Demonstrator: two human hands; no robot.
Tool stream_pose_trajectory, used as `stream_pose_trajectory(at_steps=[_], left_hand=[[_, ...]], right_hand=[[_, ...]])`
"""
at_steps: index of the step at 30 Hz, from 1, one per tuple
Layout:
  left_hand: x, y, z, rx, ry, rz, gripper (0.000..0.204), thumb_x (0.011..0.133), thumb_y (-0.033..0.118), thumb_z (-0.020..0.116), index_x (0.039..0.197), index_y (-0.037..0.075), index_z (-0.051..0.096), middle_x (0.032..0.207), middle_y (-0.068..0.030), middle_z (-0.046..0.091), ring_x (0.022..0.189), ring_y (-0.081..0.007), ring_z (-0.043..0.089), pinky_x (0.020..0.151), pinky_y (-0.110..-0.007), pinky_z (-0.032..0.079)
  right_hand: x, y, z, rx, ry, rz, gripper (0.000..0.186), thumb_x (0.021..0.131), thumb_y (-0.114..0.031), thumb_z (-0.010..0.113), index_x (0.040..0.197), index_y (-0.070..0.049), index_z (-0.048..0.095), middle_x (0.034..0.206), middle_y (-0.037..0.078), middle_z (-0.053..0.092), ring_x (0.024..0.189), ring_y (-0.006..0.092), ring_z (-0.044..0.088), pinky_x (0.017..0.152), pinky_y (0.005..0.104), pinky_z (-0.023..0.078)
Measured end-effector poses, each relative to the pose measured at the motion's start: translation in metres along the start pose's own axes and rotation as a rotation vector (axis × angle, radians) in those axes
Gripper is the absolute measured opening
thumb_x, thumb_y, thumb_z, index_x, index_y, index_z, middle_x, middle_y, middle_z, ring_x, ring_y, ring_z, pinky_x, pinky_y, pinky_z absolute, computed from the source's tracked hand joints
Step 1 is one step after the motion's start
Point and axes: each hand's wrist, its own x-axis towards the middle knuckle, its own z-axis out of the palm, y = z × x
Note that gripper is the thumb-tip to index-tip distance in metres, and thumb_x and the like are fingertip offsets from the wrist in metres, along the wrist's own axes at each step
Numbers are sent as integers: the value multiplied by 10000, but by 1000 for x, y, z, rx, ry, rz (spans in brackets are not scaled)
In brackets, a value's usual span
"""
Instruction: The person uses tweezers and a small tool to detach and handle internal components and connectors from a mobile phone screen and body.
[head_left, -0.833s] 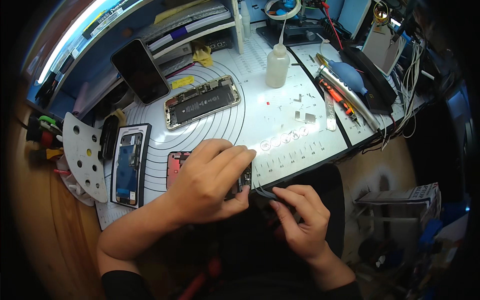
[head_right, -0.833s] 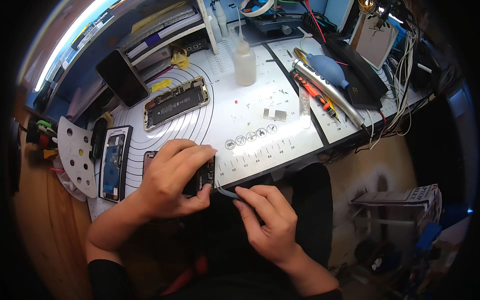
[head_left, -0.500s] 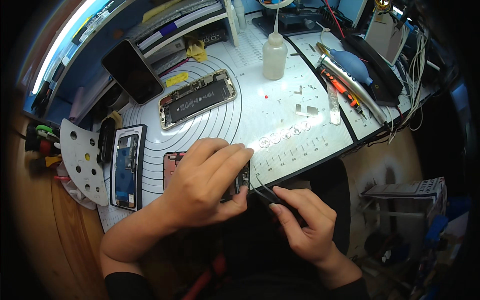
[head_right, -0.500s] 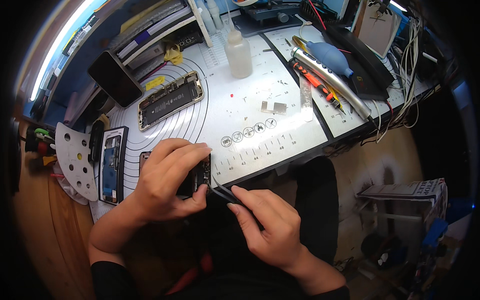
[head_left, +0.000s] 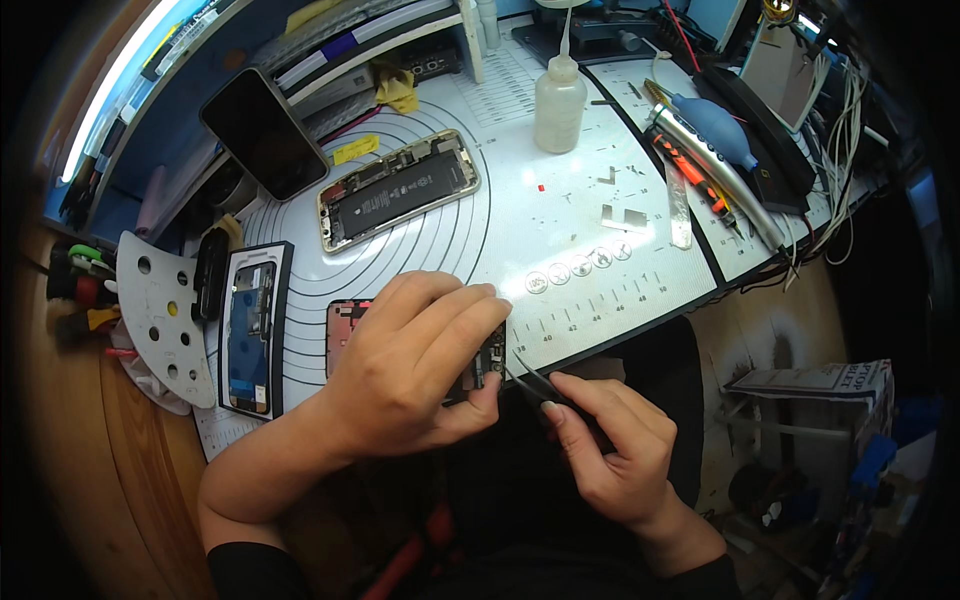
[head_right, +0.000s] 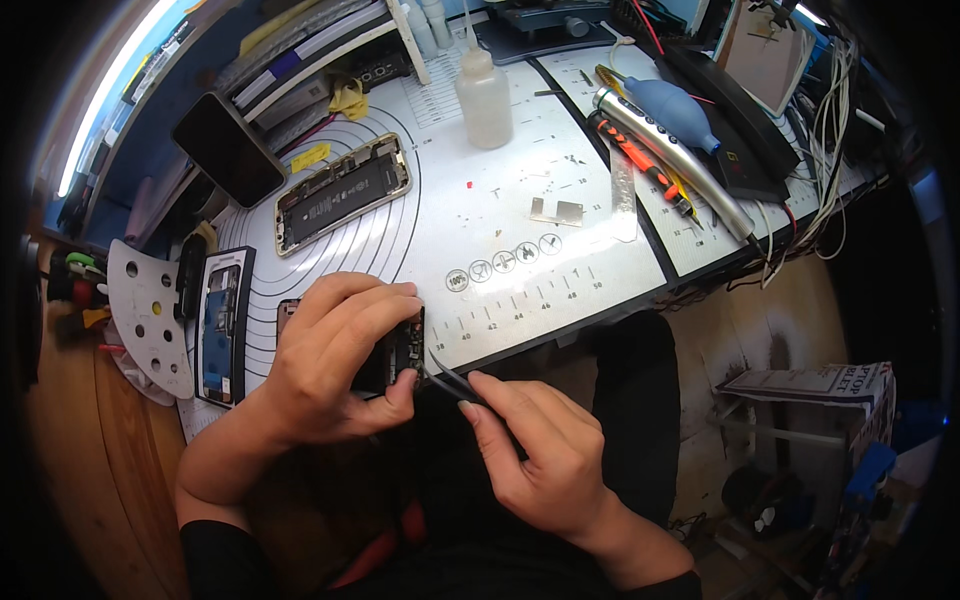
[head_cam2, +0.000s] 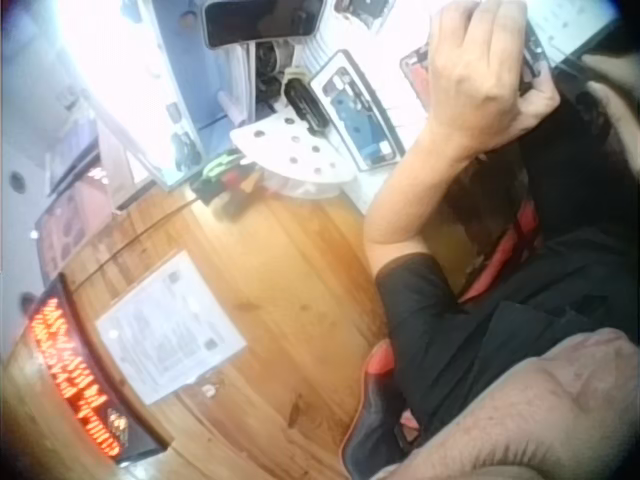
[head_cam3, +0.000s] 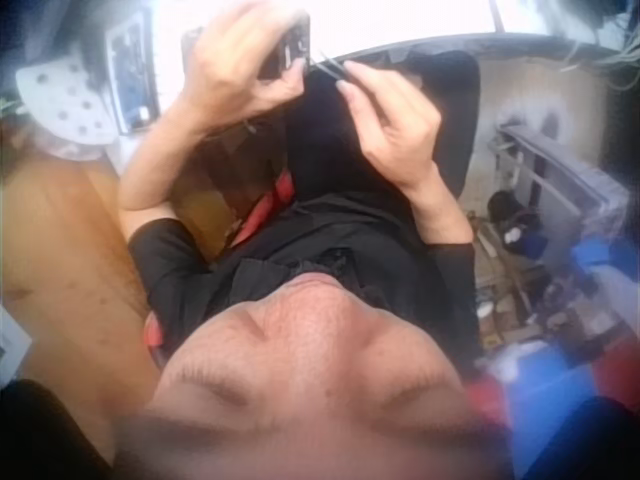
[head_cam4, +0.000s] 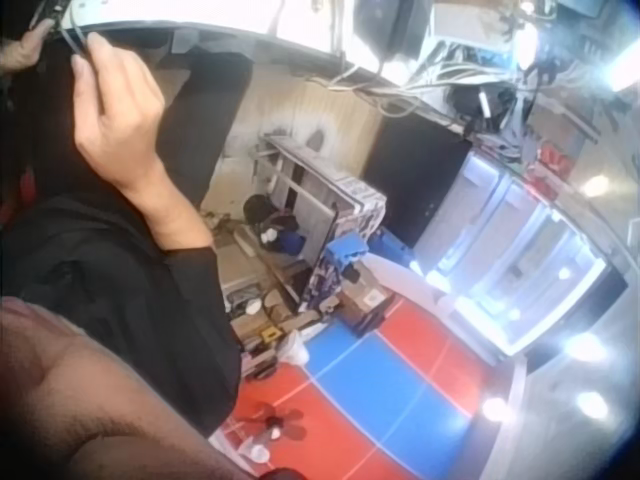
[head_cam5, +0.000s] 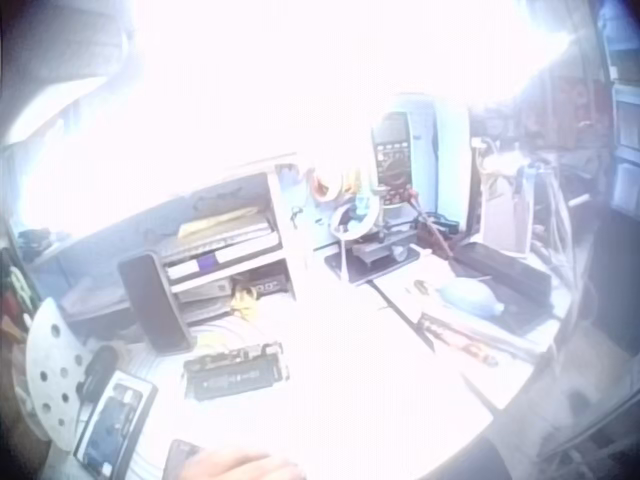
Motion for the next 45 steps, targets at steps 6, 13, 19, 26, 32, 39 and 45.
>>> stream_pose_trajectory(at_steps=[6, 13, 19, 26, 32, 39, 45], left_hand=[[-5, -2, 3, -42, 9, -18, 532, 719, 106, 842, 1204, -19, 661, 1219, -195, 695, 1067, -385, 652, 950, -474, 552], [-3, 1, 2, -49, -2, -36, 529, 733, 108, 842, 1212, -15, 655, 1241, -190, 687, 1096, -389, 646, 977, -480, 545], [-2, 1, 0, -49, 10, -37, 480, 695, 53, 853, 1132, 23, 658, 1230, -192, 733, 1064, -391, 678, 923, -460, 562], [-2, 1, 1, -60, 29, -25, 462, 701, 56, 855, 1116, 28, 655, 1218, -184, 732, 1079, -386, 673, 930, -460, 563], [-3, 0, 2, -66, 35, -17, 462, 708, 48, 847, 1125, 32, 650, 1217, -174, 726, 1085, -381, 671, 927, -456, 564], [-2, -1, 3, -102, 25, -30, 458, 718, 37, 840, 1134, 38, 647, 1214, -163, 722, 1090, -375, 671, 914, -444, 567], [-2, 0, 3, -91, 30, -24, 452, 721, 38, 840, 1131, 37, 649, 1213, -165, 723, 1086, -374, 674, 913, -440, 568]], right_hand=[[0, 1, 2, -1, 1, 2, 259, 884, 58, 822, 1138, 51, 774, 928, 177, 781, 774, 315, 766, 697, 376, 602], [-1, 2, 3, -11, 13, -8, 268, 880, 54, 829, 1142, 46, 774, 925, 175, 779, 773, 314, 762, 694, 372, 598], [-2, 4, 6, -10, 22, -19, 270, 880, 52, 833, 1142, 43, 773, 931, 170, 780, 773, 306, 759, 692, 369, 596], [-7, -1, 3, 15, 15, 59, 268, 890, 51, 829, 1152, 42, 772, 932, 169, 775, 786, 298, 763, 693, 355, 595], [-9, -5, 3, 16, 8, 62, 274, 912, 33, 824, 1179, 45, 765, 962, 172, 770, 789, 288, 762, 689, 344, 596], [-13, -8, 6, -3, 4, 53, 316, 925, 29, 814, 1234, 29, 747, 966, 166, 770, 793, 287, 770, 701, 356, 603], [-14, -7, 11, -25, 27, -9, 292, 931, 41, 797, 1218, 7, 752, 986, 156, 768, 812, 291, 769, 699, 372, 606]])
